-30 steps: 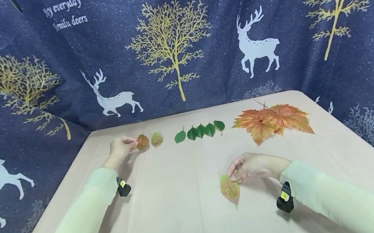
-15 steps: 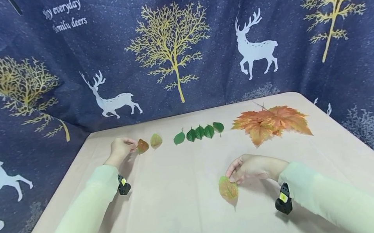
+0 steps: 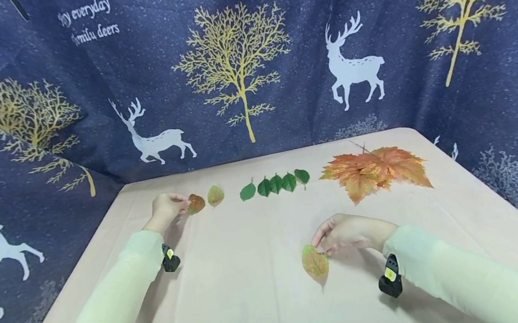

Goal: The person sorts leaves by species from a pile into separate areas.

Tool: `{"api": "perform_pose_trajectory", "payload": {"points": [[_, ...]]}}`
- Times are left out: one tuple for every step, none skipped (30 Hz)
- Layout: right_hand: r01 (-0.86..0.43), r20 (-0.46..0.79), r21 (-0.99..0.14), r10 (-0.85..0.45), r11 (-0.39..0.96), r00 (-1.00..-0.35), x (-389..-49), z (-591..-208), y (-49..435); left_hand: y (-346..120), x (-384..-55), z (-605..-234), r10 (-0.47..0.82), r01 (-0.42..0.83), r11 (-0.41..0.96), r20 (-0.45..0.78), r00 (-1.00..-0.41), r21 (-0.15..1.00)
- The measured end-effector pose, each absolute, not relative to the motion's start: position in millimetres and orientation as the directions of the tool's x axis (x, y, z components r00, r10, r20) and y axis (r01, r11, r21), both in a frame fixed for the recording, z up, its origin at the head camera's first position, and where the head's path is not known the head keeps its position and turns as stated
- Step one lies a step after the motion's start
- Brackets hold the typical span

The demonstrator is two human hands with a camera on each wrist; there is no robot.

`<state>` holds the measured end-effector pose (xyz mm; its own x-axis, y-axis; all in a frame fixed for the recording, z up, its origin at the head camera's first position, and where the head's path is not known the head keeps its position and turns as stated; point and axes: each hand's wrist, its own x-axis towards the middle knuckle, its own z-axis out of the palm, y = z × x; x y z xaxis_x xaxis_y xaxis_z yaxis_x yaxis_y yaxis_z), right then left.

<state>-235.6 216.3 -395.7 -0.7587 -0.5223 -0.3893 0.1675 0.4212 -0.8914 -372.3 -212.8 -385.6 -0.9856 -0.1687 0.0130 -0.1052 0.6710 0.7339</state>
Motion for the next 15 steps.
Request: {"api": "perform_pose_trajectory", "payload": {"points": [[0.168, -0.392, -0.889, -0.520, 0.425, -0.758, -236.3, -395.4, 214.7, -213.6, -372.0, -386.1, -0.173, -0.112, 0.672, 0.008, -0.985, 0.732], [0.174, -0.398, -0.887, -0.517, 0.428, -0.758, -237.2, -395.1, 213.5, -214.3, -371.9, -386.2, -0.176, -0.119, 0.671, 0.001, -0.984, 0.732], [0.178, -0.401, -0.886, -0.514, 0.429, -0.758, -238.1, -394.9, 212.3, -214.8, -371.9, -386.3, -0.179, -0.126, 0.669, -0.006, -0.984, 0.733], [0.186, -0.406, -0.886, -0.517, 0.425, -0.754, -239.2, -394.6, 211.1, -215.3, -372.1, -386.6, -0.180, -0.127, 0.670, -0.006, -0.984, 0.731], [0.192, -0.409, -0.887, -0.522, 0.420, -0.749, -240.3, -394.4, 210.2, -215.4, -372.4, -386.4, -0.188, -0.135, 0.667, -0.010, -0.982, 0.732], [0.201, -0.412, -0.889, -0.526, 0.412, -0.744, -241.5, -394.0, 209.2, -215.5, -372.9, -386.4, -0.196, -0.143, 0.666, -0.014, -0.981, 0.732], [0.208, -0.415, -0.889, -0.530, 0.407, -0.739, -242.8, -393.6, 208.2, -215.5, -373.5, -386.5, -0.199, -0.143, 0.666, -0.011, -0.980, 0.732], [0.213, -0.417, -0.890, -0.534, 0.403, -0.735, -244.0, -393.3, 207.1, -215.2, -374.0, -386.4, -0.201, -0.144, 0.662, -0.011, -0.980, 0.735], [0.211, -0.415, -0.893, -0.542, 0.398, -0.731, -245.3, -392.9, 205.7, -214.9, -374.7, -386.4, -0.202, -0.143, 0.662, -0.009, -0.979, 0.736], [0.215, -0.415, -0.893, -0.542, 0.394, -0.731, -246.6, -392.4, 203.7, -214.4, -375.5, -386.7, -0.203, -0.137, 0.662, 0.000, -0.979, 0.737], [0.217, -0.414, -0.895, -0.545, 0.389, -0.730, -248.1, -391.9, 201.4, -214.0, -376.1, -386.6, -0.205, -0.135, 0.662, 0.005, -0.979, 0.737], [0.219, -0.410, -0.898, -0.548, 0.381, -0.729, -249.9, -391.4, 198.5, -213.4, -376.6, -386.5, -0.203, -0.130, 0.667, 0.012, -0.979, 0.733], [0.216, -0.406, -0.900, -0.549, 0.379, -0.731, -251.6, -390.7, 195.0, -212.7, -377.0, -386.2, -0.203, -0.126, 0.670, 0.017, -0.979, 0.732], [0.210, -0.401, -0.901, -0.548, 0.379, -0.734, -254.0, -390.6, 191.5, -212.1, -377.4, -386.0, -0.211, -0.135, 0.669, 0.012, -0.977, 0.731], [0.205, -0.395, -0.903, -0.546, 0.377, -0.739, -258.0, -393.6, 188.6, -211.5, -378.0, -386.0, -0.218, -0.142, 0.669, 0.010, -0.976, 0.730]]}}
